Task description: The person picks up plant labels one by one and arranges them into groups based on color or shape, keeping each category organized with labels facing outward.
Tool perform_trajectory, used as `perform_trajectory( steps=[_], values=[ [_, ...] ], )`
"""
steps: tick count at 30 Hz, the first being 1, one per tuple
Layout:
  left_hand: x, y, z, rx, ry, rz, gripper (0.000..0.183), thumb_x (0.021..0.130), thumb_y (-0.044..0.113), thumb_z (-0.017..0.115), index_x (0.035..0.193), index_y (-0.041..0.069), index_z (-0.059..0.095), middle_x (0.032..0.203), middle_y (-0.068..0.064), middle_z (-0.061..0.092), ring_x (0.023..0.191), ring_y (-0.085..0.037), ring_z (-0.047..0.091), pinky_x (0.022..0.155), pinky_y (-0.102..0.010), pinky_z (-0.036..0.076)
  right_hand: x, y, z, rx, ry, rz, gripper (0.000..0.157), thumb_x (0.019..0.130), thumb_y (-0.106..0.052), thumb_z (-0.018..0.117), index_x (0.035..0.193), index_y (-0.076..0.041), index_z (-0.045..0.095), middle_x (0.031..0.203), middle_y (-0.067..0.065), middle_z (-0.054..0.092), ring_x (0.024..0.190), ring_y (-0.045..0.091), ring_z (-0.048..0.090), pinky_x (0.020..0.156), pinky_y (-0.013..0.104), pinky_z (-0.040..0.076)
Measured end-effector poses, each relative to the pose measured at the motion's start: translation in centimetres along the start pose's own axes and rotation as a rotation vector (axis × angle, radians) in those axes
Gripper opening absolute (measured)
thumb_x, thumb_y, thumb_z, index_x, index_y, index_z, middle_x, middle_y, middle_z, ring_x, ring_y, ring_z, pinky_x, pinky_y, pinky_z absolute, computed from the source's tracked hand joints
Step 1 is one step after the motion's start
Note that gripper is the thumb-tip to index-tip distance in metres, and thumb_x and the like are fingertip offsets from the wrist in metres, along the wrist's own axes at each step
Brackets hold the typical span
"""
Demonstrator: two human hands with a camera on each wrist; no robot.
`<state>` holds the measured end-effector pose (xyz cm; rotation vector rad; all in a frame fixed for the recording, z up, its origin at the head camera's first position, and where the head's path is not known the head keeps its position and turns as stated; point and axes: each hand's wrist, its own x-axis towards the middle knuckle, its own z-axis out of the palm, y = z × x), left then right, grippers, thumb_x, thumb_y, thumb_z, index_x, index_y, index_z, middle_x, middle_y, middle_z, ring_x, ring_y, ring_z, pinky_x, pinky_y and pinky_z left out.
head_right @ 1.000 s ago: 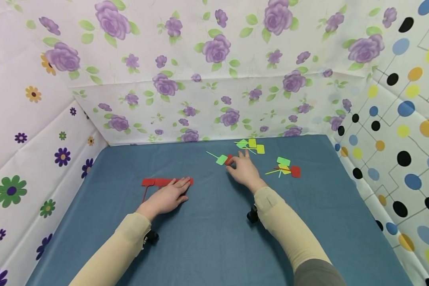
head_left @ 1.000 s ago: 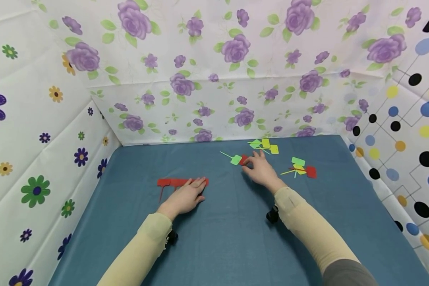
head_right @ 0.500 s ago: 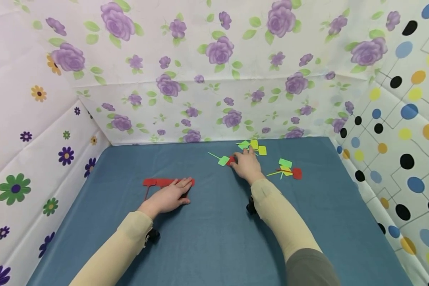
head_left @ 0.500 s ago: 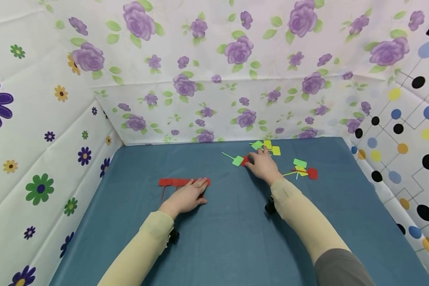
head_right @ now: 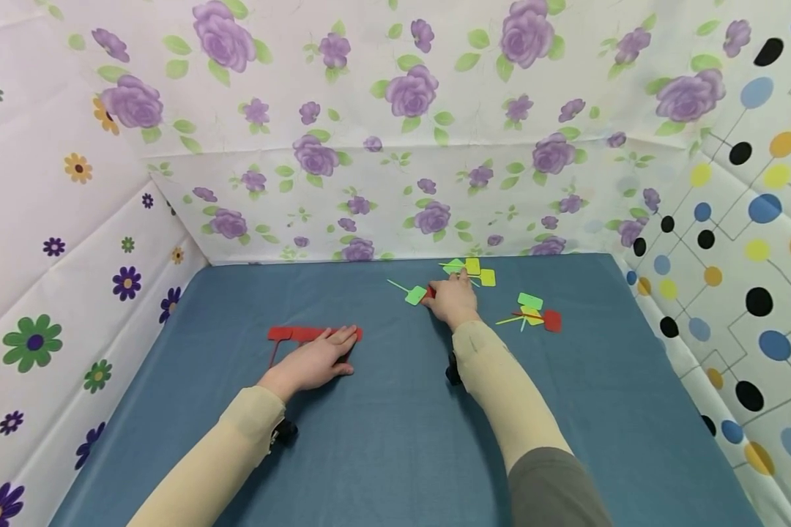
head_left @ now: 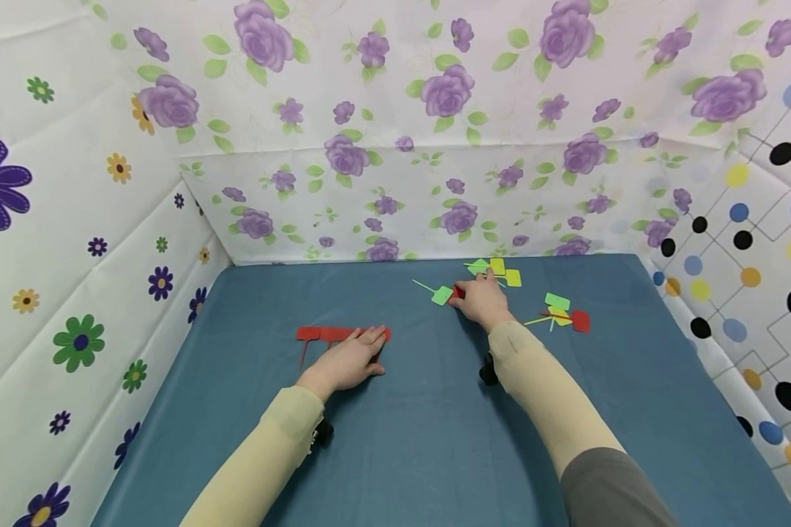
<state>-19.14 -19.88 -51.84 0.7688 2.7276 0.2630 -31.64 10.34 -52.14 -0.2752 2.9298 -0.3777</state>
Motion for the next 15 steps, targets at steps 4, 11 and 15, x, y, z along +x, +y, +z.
perform_trajectory(
  steps=[4, 11, 15],
  values=[
    [0.03, -0.03, 0.01, 0.008, -0.006, -0.008, 0.075, 0.107, 0.039, 0.066, 0.167, 0.004, 0.036, 0.175, -0.012, 0.026, 0.162, -0.030, 0.024, 0.134, -0.047, 0.017, 0.08, -0.31, -0.15, -0.018, 0.008, 0.014, 0.060, 0.106, -0.042, 0.069, 0.157, -0.014, 0.058, 0.164, 0.035, 0.036, 0.159, 0.055, 0.009, 0.123, 0.070, 0.032],
    [0.19, -0.02, 0.22, 0.022, -0.009, -0.017, 0.075, 0.108, 0.040, 0.066, 0.167, 0.005, 0.037, 0.175, -0.011, 0.026, 0.162, -0.029, 0.024, 0.134, -0.046, 0.016, 0.15, -0.48, -0.18, -0.022, 0.056, 0.049, 0.054, 0.102, -0.043, 0.075, 0.145, -0.011, 0.070, 0.156, 0.033, 0.049, 0.158, 0.055, 0.015, 0.119, 0.068, 0.039],
    [0.27, 0.01, 0.24, 0.018, -0.001, -0.014, 0.074, 0.107, 0.038, 0.067, 0.166, 0.004, 0.037, 0.175, -0.012, 0.027, 0.162, -0.030, 0.025, 0.134, -0.047, 0.017, -0.13, -0.53, -0.51, 0.003, 0.103, 0.073, 0.043, 0.097, -0.043, 0.080, 0.118, -0.005, 0.081, 0.151, 0.034, 0.053, 0.158, 0.054, 0.017, 0.118, 0.065, 0.042]
  ],
)
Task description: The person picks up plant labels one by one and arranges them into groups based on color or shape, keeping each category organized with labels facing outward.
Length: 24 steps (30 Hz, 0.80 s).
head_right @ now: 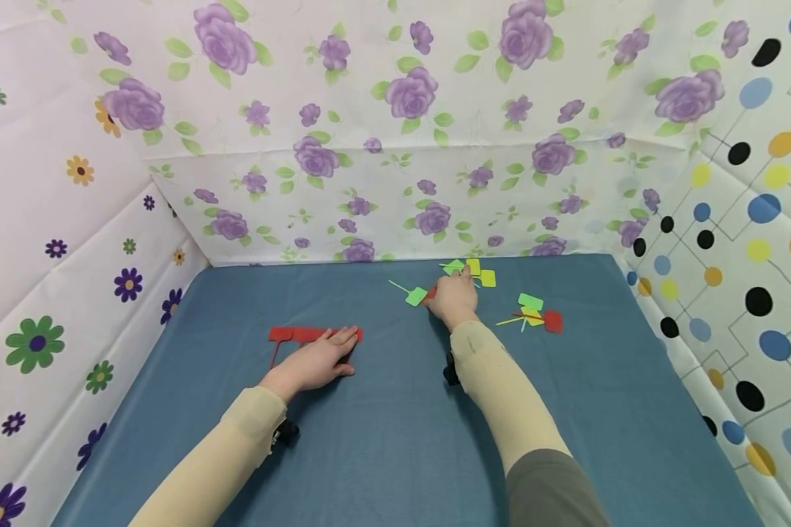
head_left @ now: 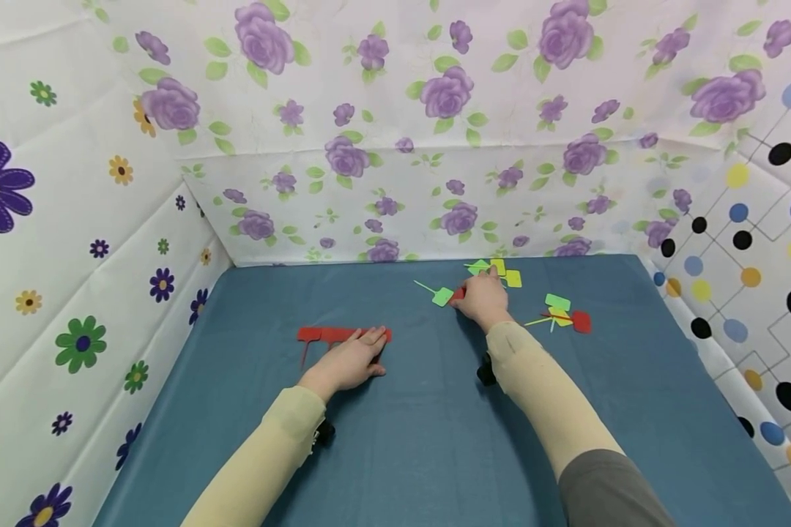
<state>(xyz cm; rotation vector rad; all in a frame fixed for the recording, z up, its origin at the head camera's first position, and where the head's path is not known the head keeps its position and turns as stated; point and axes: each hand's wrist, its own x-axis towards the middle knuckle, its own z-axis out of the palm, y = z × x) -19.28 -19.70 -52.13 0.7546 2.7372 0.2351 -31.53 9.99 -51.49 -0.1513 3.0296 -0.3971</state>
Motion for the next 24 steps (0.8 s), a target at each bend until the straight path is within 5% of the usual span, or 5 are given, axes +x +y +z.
perform_trajectory(
  steps=[3, 12, 20, 24],
  values=[
    [0.0, 0.0, 0.1, -0.002, 0.000, -0.001, 0.075, 0.108, 0.038, 0.066, 0.167, 0.004, 0.036, 0.175, -0.012, 0.026, 0.162, -0.030, 0.025, 0.134, -0.047, 0.016, -0.2, 0.1, -0.2, -0.008, 0.025, 0.022, 0.042, 0.093, -0.045, 0.083, 0.097, -0.004, 0.081, 0.147, 0.034, 0.055, 0.157, 0.054, 0.021, 0.114, 0.064, 0.048],
    [0.0, 0.0, 0.0, -0.005, -0.013, -0.003, 0.075, 0.108, 0.038, 0.066, 0.167, 0.004, 0.036, 0.175, -0.012, 0.026, 0.162, -0.029, 0.025, 0.134, -0.047, 0.016, -0.4, 1.5, -0.8, -0.019, 0.008, 0.106, 0.054, 0.088, -0.057, 0.085, 0.079, -0.004, 0.077, 0.139, 0.033, 0.063, 0.155, 0.053, 0.026, 0.097, 0.060, 0.060],
    [0.0, 0.2, -0.1, 0.005, -0.016, -0.011, 0.075, 0.107, 0.039, 0.067, 0.167, 0.005, 0.036, 0.175, -0.011, 0.026, 0.162, -0.028, 0.025, 0.134, -0.046, 0.016, -0.3, 2.4, -0.8, -0.023, -0.007, 0.136, 0.068, 0.088, -0.056, 0.086, 0.118, 0.005, 0.079, 0.160, 0.034, 0.043, 0.158, 0.052, 0.020, 0.100, 0.064, 0.058],
    [-0.1, 0.2, -0.1, -0.001, -0.017, -0.013, 0.075, 0.107, 0.039, 0.067, 0.167, 0.005, 0.036, 0.175, -0.011, 0.026, 0.162, -0.028, 0.025, 0.134, -0.045, 0.015, -0.3, 2.6, -0.6, -0.030, -0.011, 0.144, 0.066, 0.088, -0.055, 0.085, 0.111, 0.006, 0.080, 0.161, 0.034, 0.041, 0.159, 0.051, 0.018, 0.096, 0.063, 0.060]
  ],
)
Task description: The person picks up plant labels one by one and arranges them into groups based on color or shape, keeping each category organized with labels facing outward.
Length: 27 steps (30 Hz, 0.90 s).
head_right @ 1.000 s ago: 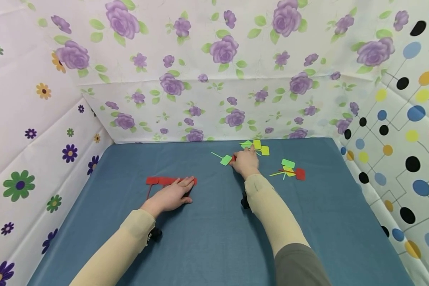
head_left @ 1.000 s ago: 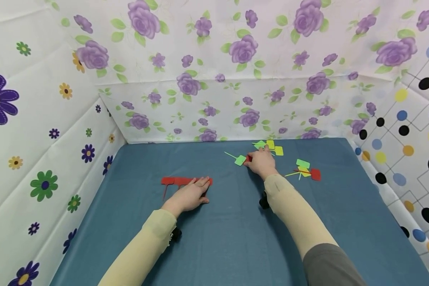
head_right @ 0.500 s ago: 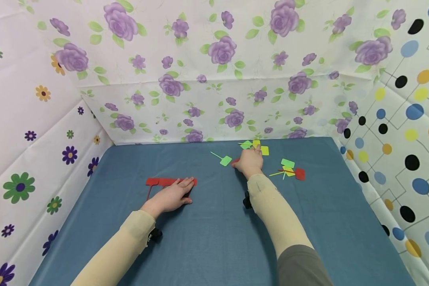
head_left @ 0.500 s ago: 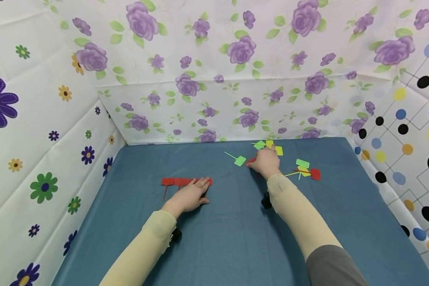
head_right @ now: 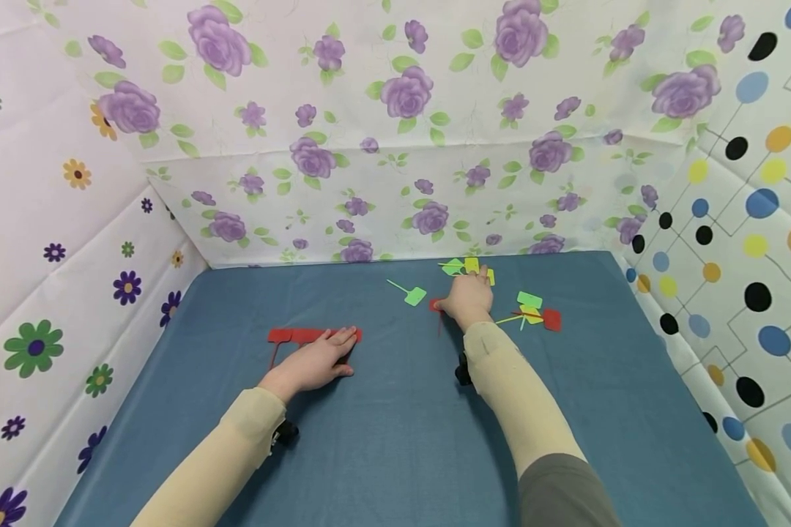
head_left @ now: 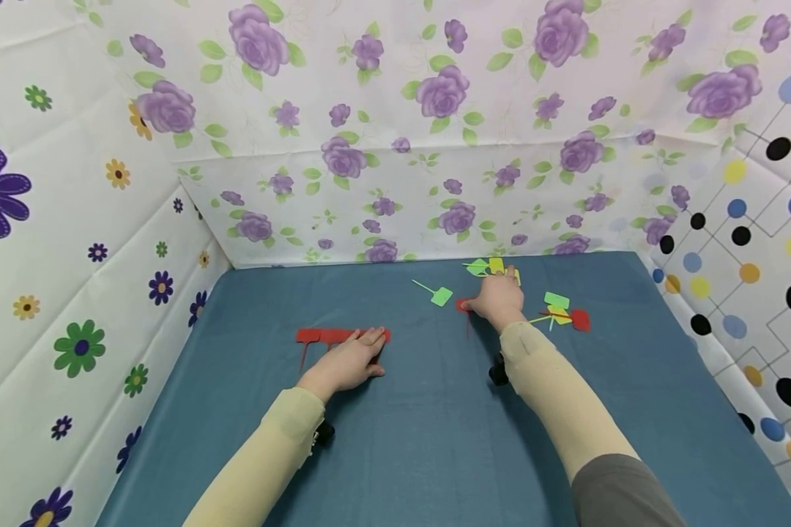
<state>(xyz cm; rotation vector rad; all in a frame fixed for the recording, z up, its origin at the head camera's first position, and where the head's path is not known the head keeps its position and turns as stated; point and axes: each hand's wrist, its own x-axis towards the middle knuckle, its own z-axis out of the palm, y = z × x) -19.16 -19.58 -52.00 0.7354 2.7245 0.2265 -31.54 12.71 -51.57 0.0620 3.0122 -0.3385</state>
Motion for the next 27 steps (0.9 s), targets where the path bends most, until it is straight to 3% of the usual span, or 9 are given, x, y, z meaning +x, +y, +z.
perform_trajectory(
  steps=[8, 14, 23, 27],
  values=[
    [-0.2, 0.2, -0.2, -0.023, 0.013, 0.006, 0.074, 0.108, 0.037, 0.067, 0.167, 0.004, 0.036, 0.175, -0.012, 0.027, 0.162, -0.030, 0.025, 0.134, -0.047, 0.017, -0.2, 0.4, 0.3, 0.037, 0.035, -0.030, 0.055, 0.089, -0.053, 0.086, 0.080, 0.001, 0.076, 0.155, 0.035, 0.048, 0.159, 0.052, 0.019, 0.098, 0.065, 0.058],
    [-0.2, 0.1, -0.2, -0.027, 0.007, 0.001, 0.074, 0.107, 0.037, 0.067, 0.166, 0.004, 0.037, 0.175, -0.012, 0.027, 0.162, -0.029, 0.025, 0.134, -0.046, 0.016, -0.5, 0.9, 0.6, 0.077, 0.052, -0.087, 0.056, 0.091, -0.050, 0.085, 0.061, -0.006, 0.067, 0.143, 0.035, 0.056, 0.158, 0.053, 0.019, 0.105, 0.066, 0.053],
    [0.0, -0.2, 0.2, -0.004, 0.014, -0.007, 0.075, 0.107, 0.040, 0.066, 0.168, 0.007, 0.035, 0.176, -0.009, 0.025, 0.162, -0.025, 0.023, 0.134, -0.043, 0.015, -1.1, 1.9, 0.9, 0.142, 0.083, -0.161, 0.044, 0.097, -0.039, 0.082, 0.065, -0.010, 0.073, 0.155, 0.036, 0.048, 0.159, 0.052, 0.019, 0.087, 0.061, 0.062],
    [0.0, -0.2, 0.2, -0.001, 0.014, -0.006, 0.075, 0.107, 0.040, 0.066, 0.167, 0.007, 0.035, 0.176, -0.009, 0.025, 0.162, -0.025, 0.023, 0.134, -0.043, 0.016, -1.3, 2.6, 1.0, 0.182, 0.062, -0.189, 0.038, 0.101, -0.034, 0.077, 0.072, -0.009, 0.076, 0.159, 0.035, 0.043, 0.159, 0.052, 0.016, 0.090, 0.062, 0.061]
  ],
)
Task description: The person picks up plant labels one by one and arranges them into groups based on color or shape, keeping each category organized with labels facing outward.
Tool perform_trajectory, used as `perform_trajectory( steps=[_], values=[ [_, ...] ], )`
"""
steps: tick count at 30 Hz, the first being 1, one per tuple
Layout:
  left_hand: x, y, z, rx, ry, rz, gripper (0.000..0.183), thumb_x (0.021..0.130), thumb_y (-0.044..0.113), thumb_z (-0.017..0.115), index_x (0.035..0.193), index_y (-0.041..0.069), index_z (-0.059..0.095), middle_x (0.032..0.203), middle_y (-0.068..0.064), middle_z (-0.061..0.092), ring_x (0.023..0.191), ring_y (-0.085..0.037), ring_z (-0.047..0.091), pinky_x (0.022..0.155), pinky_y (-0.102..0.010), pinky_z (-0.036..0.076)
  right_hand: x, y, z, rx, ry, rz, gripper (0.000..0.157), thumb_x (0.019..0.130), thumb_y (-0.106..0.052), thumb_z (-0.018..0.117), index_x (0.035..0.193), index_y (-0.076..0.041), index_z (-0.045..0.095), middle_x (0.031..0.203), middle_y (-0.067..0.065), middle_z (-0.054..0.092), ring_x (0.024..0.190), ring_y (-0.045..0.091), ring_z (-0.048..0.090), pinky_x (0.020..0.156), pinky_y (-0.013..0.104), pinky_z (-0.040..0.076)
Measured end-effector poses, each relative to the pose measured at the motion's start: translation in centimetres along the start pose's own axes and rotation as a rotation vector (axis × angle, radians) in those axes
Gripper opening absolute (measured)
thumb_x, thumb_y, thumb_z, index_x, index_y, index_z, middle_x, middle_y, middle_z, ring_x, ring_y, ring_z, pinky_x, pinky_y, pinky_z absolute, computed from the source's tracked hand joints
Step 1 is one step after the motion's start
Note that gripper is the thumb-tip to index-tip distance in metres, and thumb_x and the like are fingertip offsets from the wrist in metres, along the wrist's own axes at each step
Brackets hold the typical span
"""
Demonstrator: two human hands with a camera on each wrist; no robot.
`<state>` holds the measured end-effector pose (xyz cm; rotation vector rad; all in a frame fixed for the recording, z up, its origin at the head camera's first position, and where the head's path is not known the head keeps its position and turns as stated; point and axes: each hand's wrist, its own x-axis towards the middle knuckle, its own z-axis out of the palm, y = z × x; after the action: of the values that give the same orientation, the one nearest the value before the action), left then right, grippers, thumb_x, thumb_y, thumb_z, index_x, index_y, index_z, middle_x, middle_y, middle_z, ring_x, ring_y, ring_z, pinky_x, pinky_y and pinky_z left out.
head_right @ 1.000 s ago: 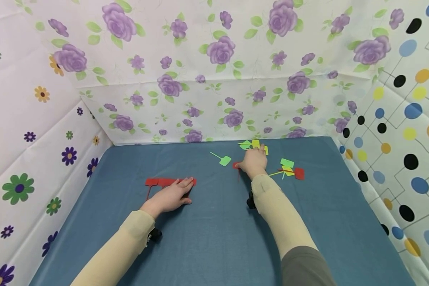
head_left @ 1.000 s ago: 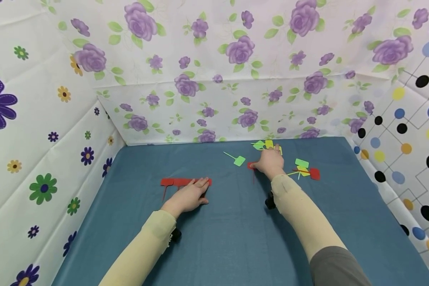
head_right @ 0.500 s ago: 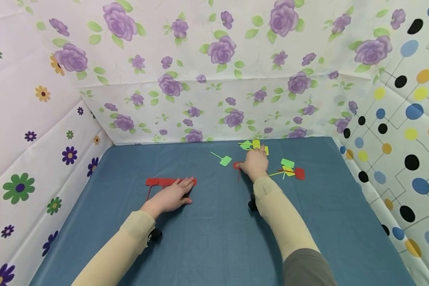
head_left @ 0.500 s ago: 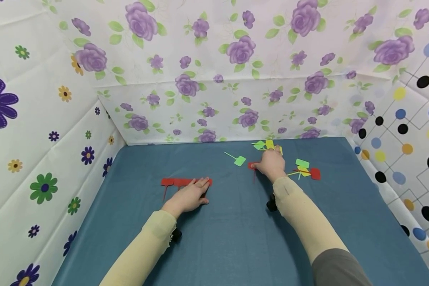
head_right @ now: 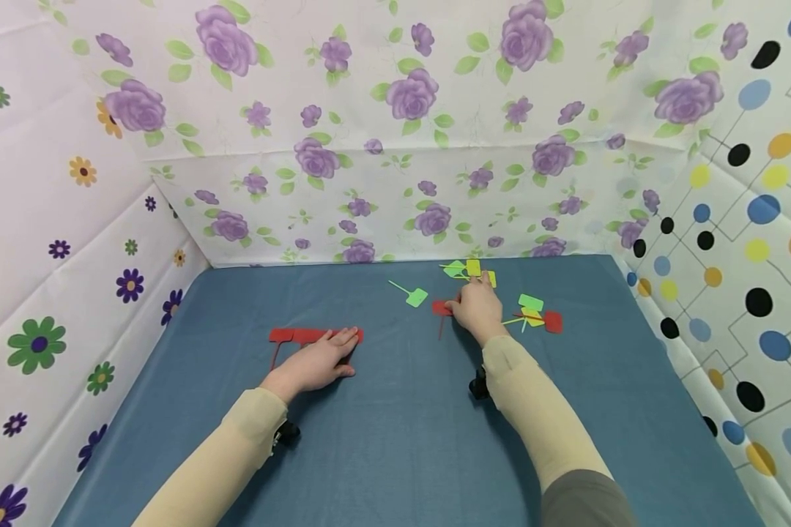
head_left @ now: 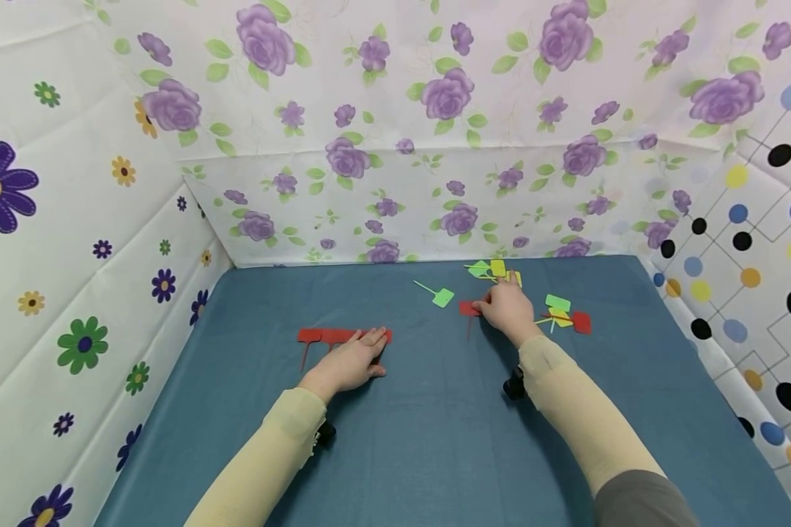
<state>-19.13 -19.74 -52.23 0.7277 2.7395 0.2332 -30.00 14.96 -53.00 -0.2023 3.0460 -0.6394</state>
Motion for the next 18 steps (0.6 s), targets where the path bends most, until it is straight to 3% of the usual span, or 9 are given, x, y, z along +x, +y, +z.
perform_trajectory(
  steps=[7, 11, 18],
  values=[
    [-0.2, 0.0, 0.0, -0.012, 0.011, 0.015, 0.075, 0.107, 0.038, 0.067, 0.166, 0.004, 0.037, 0.175, -0.012, 0.026, 0.162, -0.028, 0.024, 0.134, -0.045, 0.016, -1.0, 0.0, 0.0, 0.109, -0.041, -0.015, 0.034, 0.105, -0.035, 0.071, 0.085, -0.008, 0.077, 0.161, 0.032, 0.043, 0.161, 0.050, 0.014, 0.097, 0.062, 0.056],
    [-0.2, -0.1, 0.2, -0.015, 0.025, 0.025, 0.074, 0.108, 0.038, 0.066, 0.166, 0.003, 0.037, 0.175, -0.013, 0.027, 0.162, -0.030, 0.025, 0.134, -0.047, 0.017, -1.8, -0.5, 0.1, 0.194, -0.052, -0.036, 0.033, 0.108, -0.035, 0.066, 0.103, -0.005, 0.078, 0.163, 0.031, 0.041, 0.161, 0.051, 0.011, 0.115, 0.069, 0.042],
    [-0.4, -0.2, 0.5, -0.006, 0.024, 0.034, 0.075, 0.109, 0.039, 0.063, 0.168, 0.005, 0.033, 0.176, -0.012, 0.023, 0.163, -0.028, 0.021, 0.134, -0.046, 0.016, -2.8, -2.0, 1.1, 0.317, -0.052, -0.073, 0.037, 0.110, -0.035, 0.062, 0.118, -0.002, 0.076, 0.162, 0.030, 0.043, 0.160, 0.052, 0.013, 0.125, 0.068, 0.029]
  ],
)
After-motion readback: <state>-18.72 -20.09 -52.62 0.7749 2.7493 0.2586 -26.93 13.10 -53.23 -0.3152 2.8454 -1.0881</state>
